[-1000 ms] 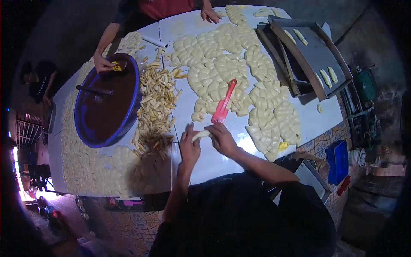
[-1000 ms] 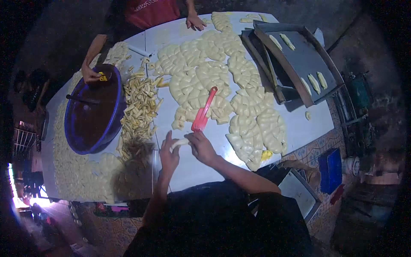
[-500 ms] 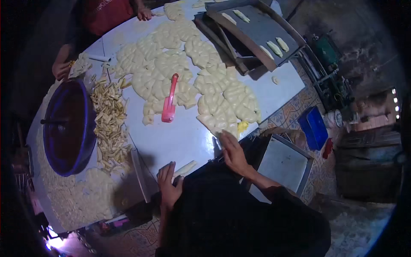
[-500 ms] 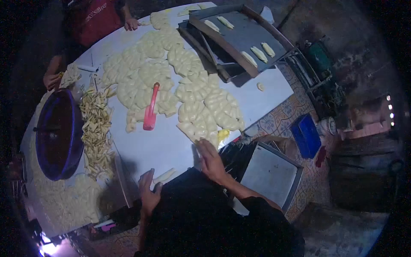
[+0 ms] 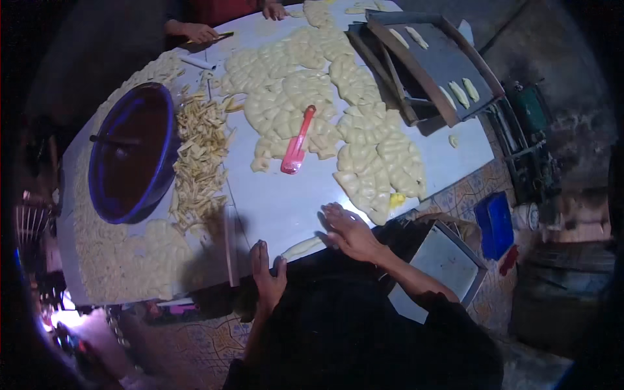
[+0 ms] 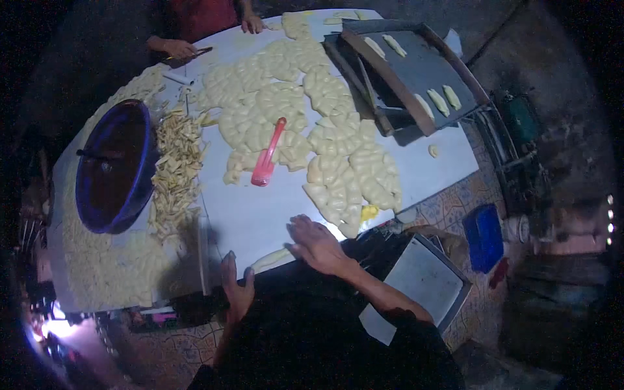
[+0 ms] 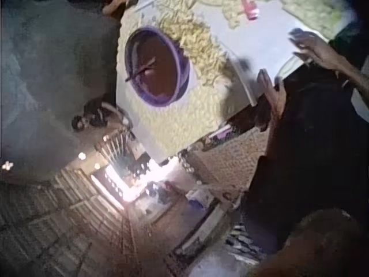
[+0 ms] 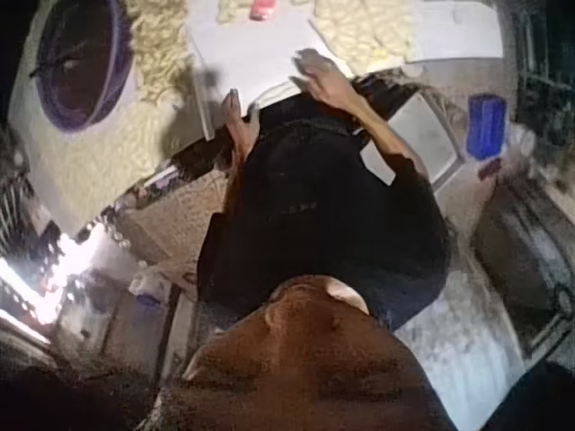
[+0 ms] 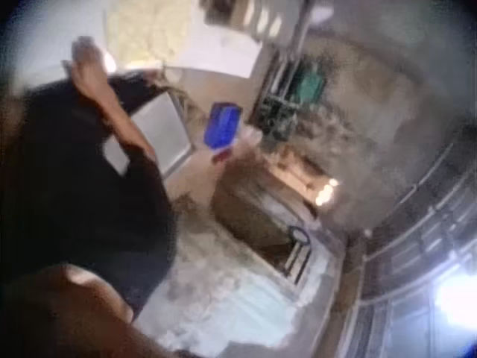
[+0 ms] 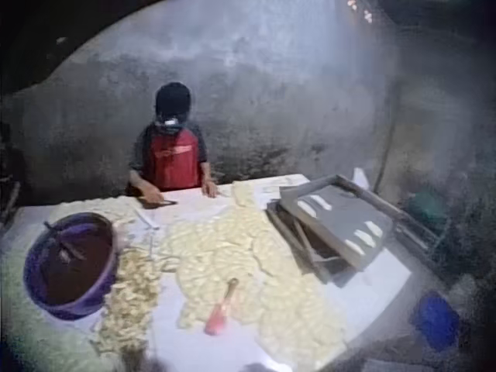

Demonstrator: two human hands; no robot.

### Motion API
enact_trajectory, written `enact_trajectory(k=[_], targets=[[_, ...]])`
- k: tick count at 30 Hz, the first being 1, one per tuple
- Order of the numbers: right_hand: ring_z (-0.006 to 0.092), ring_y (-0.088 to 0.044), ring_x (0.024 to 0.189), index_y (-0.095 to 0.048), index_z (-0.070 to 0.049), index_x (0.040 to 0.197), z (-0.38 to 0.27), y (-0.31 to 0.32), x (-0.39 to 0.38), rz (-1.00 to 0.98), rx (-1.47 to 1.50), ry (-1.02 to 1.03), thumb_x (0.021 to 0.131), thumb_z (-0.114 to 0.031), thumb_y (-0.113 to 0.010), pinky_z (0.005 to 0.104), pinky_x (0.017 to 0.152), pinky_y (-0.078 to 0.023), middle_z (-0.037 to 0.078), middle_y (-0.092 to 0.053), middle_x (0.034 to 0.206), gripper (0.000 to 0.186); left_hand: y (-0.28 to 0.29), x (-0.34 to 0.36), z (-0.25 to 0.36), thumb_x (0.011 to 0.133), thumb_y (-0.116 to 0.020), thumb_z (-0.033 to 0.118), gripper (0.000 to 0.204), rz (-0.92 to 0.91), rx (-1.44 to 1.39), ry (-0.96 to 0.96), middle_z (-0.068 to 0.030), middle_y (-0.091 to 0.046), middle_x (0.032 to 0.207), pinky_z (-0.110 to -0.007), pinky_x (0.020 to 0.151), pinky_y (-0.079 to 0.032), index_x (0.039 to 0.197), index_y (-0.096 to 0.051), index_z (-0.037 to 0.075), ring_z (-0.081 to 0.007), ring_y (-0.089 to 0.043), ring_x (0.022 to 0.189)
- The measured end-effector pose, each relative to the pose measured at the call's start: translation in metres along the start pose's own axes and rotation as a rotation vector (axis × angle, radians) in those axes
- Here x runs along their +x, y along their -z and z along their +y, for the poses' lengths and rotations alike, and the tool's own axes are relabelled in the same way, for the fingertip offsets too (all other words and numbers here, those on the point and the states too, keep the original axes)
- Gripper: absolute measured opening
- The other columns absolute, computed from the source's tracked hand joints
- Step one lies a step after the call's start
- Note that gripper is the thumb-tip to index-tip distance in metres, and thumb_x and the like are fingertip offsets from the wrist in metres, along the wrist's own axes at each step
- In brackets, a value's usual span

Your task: The person flattens dough pieces with a roller and by hand, spreads chocolate filling over them using a spatula, and adds banana slices. The person then rolls the dough around the filling and places the formed pastries onto a baking tray.

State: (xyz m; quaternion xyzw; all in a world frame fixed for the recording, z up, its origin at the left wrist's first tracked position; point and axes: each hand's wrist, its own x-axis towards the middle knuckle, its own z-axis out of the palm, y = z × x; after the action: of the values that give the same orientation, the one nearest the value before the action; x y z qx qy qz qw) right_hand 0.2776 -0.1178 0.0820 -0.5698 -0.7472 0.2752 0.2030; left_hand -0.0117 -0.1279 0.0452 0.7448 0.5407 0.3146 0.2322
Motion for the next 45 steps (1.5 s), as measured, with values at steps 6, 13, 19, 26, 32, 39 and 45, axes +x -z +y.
enact_trajectory(k=[6,13,19,26,32,39,45], targets=[[0.0288,-0.023,0.155,-0.032,0.002,0.154,-0.032,-0.093,0.131,-0.170,-0.332,0.443,0.102,-0.043,-0.047,0.0563,0.124,-0.017,0.017,-0.028,0.165,0.070,0.003,0.018,-0.023,0.095,-0.056,0.001,0.037,0.245,-0.133,0.091,-0.0247,-0.060,0.122,-0.043,0.089,-0.054,0.132,-0.058,-0.006,-0.0373,-0.063,0.103],[0.0268,-0.022,0.155,-0.038,-0.007,0.155,-0.018,-0.067,0.156,-0.116,-0.453,0.283,0.101,-0.045,-0.050,0.0534,0.124,-0.019,0.012,-0.027,0.167,0.067,-0.008,0.022,-0.026,0.098,-0.050,0.002,0.023,0.452,-0.105,0.044,-0.0240,-0.065,0.104,-0.045,0.080,-0.053,0.114,-0.061,-0.009,-0.0380,-0.064,0.090],[0.0282,-0.022,0.156,-0.033,-0.020,0.159,-0.022,-0.074,0.132,-0.408,-0.398,0.806,0.104,-0.045,-0.043,0.0519,0.126,-0.017,0.008,-0.024,0.168,0.061,-0.011,0.017,-0.039,0.097,-0.049,0.004,0.023,0.555,-0.178,0.032,-0.0229,-0.065,0.100,-0.045,0.078,-0.053,0.112,-0.062,-0.007,-0.0384,-0.064,0.088],[0.0294,-0.029,0.152,-0.039,-0.011,0.155,-0.014,-0.073,0.130,-0.176,-0.333,0.482,0.100,-0.040,-0.051,0.0511,0.123,-0.022,0.015,-0.027,0.166,0.063,-0.033,0.015,-0.045,0.102,-0.050,0.012,0.026,0.432,-0.142,0.193,-0.0198,-0.066,0.105,-0.043,0.088,-0.052,0.115,-0.063,-0.006,-0.0350,-0.063,0.094],[0.0366,-0.067,0.110,-0.074,-0.008,0.118,0.024,0.048,0.057,-0.167,0.613,0.003,0.098,-0.028,-0.057,0.0451,0.097,-0.051,0.021,-0.068,0.127,0.033,-0.025,-0.010,-0.063,0.103,-0.051,0.015,0.028,0.602,0.064,0.273,-0.0172,-0.068,0.109,-0.041,0.091,-0.052,0.118,-0.063,-0.005,-0.0305,-0.064,0.100],[0.0403,-0.066,0.105,-0.064,0.004,0.124,0.328,0.219,-0.031,1.107,-0.532,-0.727,0.090,-0.021,-0.065,0.0475,0.091,-0.052,0.028,-0.066,0.117,0.042,-0.039,0.013,-0.050,0.102,-0.053,0.016,0.028,0.594,0.087,0.266,-0.0178,-0.068,0.111,-0.041,0.093,-0.051,0.118,-0.063,-0.005,-0.0302,-0.064,0.102],[0.0410,-0.067,0.091,-0.073,0.001,0.093,0.321,0.190,-0.006,0.882,-0.155,-0.581,0.085,-0.011,-0.061,0.0449,0.080,-0.054,0.021,-0.069,0.096,0.019,-0.029,0.005,-0.046,0.101,-0.056,0.016,0.028,0.480,-0.035,0.335,-0.0183,-0.068,0.113,-0.041,0.094,-0.051,0.118,-0.064,-0.004,-0.0299,-0.064,0.103]])
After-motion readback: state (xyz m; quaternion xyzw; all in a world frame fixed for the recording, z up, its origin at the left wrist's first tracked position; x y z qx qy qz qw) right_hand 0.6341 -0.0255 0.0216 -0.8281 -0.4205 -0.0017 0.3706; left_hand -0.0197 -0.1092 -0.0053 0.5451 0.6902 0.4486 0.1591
